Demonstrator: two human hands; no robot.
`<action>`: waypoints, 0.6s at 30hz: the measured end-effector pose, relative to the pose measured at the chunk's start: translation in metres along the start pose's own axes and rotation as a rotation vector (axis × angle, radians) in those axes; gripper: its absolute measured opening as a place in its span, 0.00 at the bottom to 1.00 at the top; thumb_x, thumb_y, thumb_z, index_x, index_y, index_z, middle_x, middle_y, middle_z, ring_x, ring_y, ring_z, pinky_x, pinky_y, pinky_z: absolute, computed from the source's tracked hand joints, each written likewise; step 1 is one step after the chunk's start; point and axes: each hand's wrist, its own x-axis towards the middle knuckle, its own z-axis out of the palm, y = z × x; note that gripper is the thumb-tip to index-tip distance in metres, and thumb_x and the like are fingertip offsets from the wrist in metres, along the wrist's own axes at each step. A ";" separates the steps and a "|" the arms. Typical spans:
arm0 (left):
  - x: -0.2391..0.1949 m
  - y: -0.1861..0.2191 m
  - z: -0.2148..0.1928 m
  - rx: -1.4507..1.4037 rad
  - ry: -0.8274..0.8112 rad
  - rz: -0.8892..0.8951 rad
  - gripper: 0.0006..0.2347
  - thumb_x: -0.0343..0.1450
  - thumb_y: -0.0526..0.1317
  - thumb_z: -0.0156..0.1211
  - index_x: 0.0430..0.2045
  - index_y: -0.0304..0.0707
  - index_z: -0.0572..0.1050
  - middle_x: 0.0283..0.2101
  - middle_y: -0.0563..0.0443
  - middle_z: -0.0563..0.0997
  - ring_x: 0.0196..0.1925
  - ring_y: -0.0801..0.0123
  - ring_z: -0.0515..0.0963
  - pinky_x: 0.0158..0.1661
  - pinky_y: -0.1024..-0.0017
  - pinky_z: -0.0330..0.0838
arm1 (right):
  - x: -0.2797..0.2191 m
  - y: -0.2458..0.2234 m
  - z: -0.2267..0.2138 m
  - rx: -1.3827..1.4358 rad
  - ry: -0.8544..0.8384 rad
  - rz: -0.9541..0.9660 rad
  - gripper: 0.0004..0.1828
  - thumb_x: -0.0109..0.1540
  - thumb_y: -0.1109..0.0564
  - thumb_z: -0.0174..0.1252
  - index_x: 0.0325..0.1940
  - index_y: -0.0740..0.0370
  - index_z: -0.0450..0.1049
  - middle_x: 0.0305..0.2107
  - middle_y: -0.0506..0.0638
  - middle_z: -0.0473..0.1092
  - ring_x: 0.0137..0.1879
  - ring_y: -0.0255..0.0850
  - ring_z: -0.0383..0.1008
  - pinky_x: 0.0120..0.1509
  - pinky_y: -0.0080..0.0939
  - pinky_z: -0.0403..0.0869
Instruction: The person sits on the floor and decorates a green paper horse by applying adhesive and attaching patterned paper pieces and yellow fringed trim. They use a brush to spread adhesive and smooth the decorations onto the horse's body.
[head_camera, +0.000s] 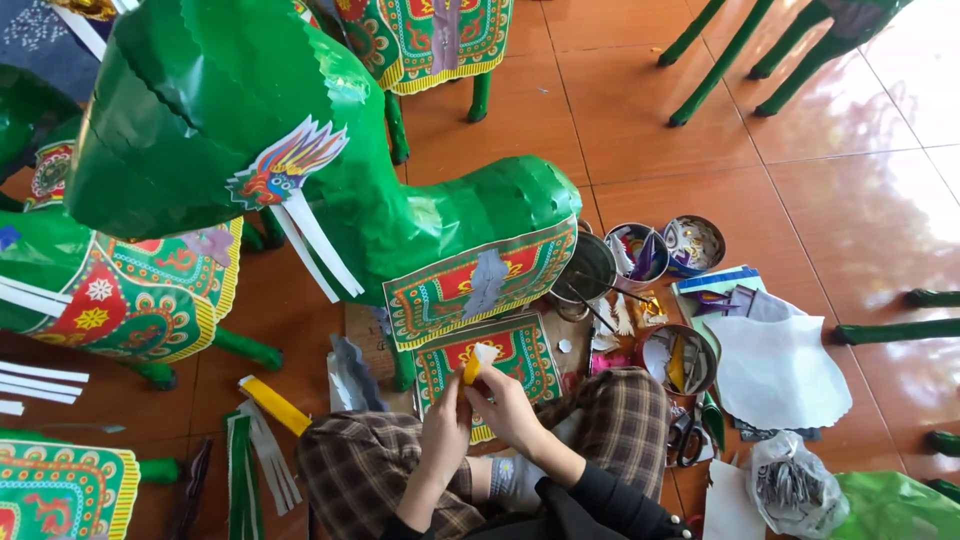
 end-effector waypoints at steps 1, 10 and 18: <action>-0.001 0.003 -0.003 -0.016 -0.037 -0.002 0.21 0.73 0.36 0.49 0.64 0.41 0.60 0.48 0.44 0.79 0.38 0.55 0.83 0.30 0.65 0.78 | 0.001 0.004 0.003 0.033 0.028 0.032 0.03 0.63 0.61 0.54 0.39 0.61 0.73 0.32 0.49 0.73 0.35 0.38 0.74 0.39 0.35 0.74; -0.004 0.018 -0.031 -0.329 -0.096 -0.236 0.17 0.72 0.40 0.53 0.57 0.42 0.68 0.39 0.47 0.84 0.37 0.67 0.85 0.34 0.75 0.76 | 0.006 0.015 0.007 0.260 -0.006 0.145 0.05 0.59 0.59 0.66 0.33 0.60 0.76 0.28 0.46 0.75 0.33 0.31 0.74 0.37 0.30 0.74; -0.004 -0.012 -0.048 -1.145 0.270 -0.510 0.19 0.62 0.35 0.63 0.49 0.31 0.77 0.46 0.40 0.81 0.45 0.57 0.77 0.41 0.64 0.71 | -0.003 0.007 0.010 0.806 -0.141 0.057 0.13 0.58 0.61 0.65 0.46 0.65 0.78 0.40 0.51 0.77 0.46 0.38 0.78 0.52 0.36 0.78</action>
